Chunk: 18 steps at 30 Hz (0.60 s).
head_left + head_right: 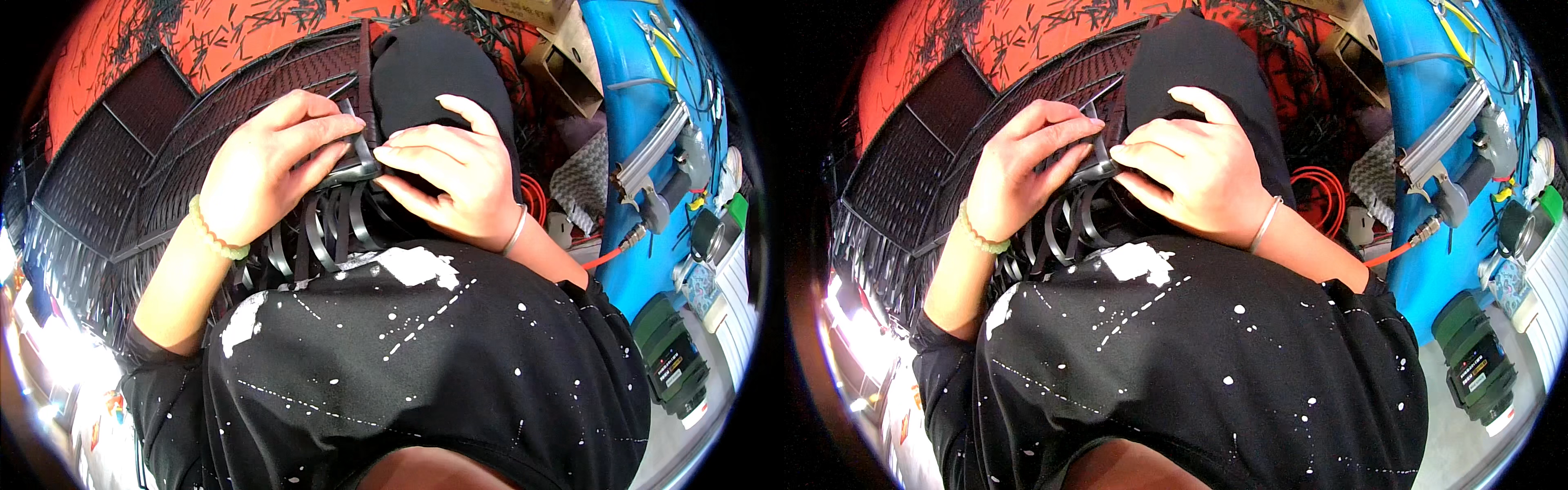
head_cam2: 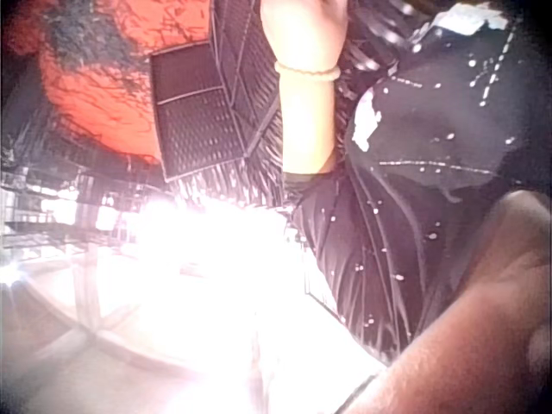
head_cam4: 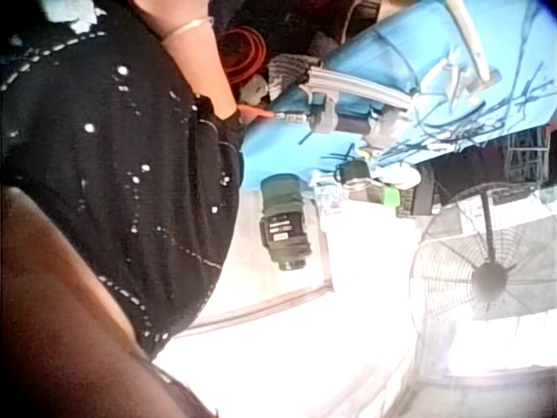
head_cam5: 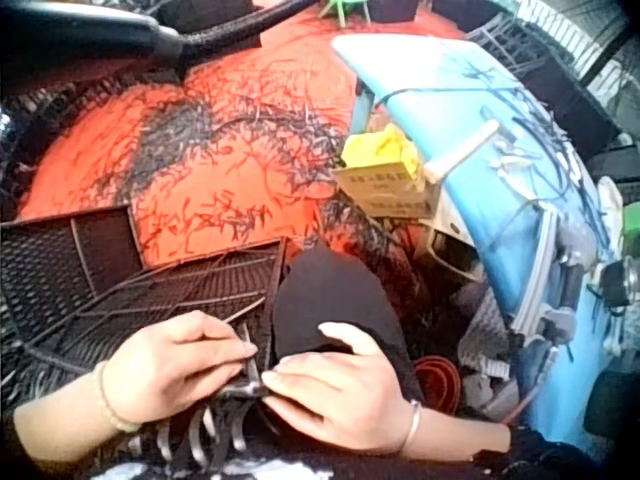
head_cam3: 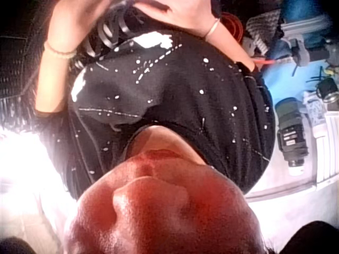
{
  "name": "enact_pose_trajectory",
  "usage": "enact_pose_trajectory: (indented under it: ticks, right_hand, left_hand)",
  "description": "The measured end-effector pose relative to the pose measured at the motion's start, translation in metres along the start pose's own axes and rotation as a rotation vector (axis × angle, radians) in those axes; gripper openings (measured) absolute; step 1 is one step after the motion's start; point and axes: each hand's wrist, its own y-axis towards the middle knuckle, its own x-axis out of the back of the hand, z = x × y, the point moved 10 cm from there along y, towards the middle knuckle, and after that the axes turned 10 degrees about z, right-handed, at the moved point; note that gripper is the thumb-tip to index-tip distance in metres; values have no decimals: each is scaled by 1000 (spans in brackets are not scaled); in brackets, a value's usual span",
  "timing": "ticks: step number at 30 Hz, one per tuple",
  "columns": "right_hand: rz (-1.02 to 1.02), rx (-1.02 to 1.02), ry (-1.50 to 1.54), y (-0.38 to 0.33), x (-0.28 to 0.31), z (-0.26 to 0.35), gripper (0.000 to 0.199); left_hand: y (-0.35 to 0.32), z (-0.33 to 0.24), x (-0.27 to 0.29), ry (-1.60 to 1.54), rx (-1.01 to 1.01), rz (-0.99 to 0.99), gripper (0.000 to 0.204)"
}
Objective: The person weaves black plastic strips into a grid-like mat while seated on the floor. They thread the strips through the existing weave, adjust the alignment, and use pliers to secure the ends.
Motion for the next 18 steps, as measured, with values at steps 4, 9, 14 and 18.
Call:
enact_pose_trajectory:
  ticks: [4,9,14,18]
  right_hand:
    - [-56,27,-4,1,4,0,20]
    - [-13,-6,0,0,1,-5,24]
    - [-21,-12,29,2,2,-6,25]
    - [-35,-12,64,2,0,-8,25]
  left_hand:
    - [6,2,-3,39,-16,8,29]
    - [11,-12,0,176,-112,-14,30]
    - [0,-19,6,191,-169,-89,29]
    - [-1,-19,6,90,-133,-62,25]
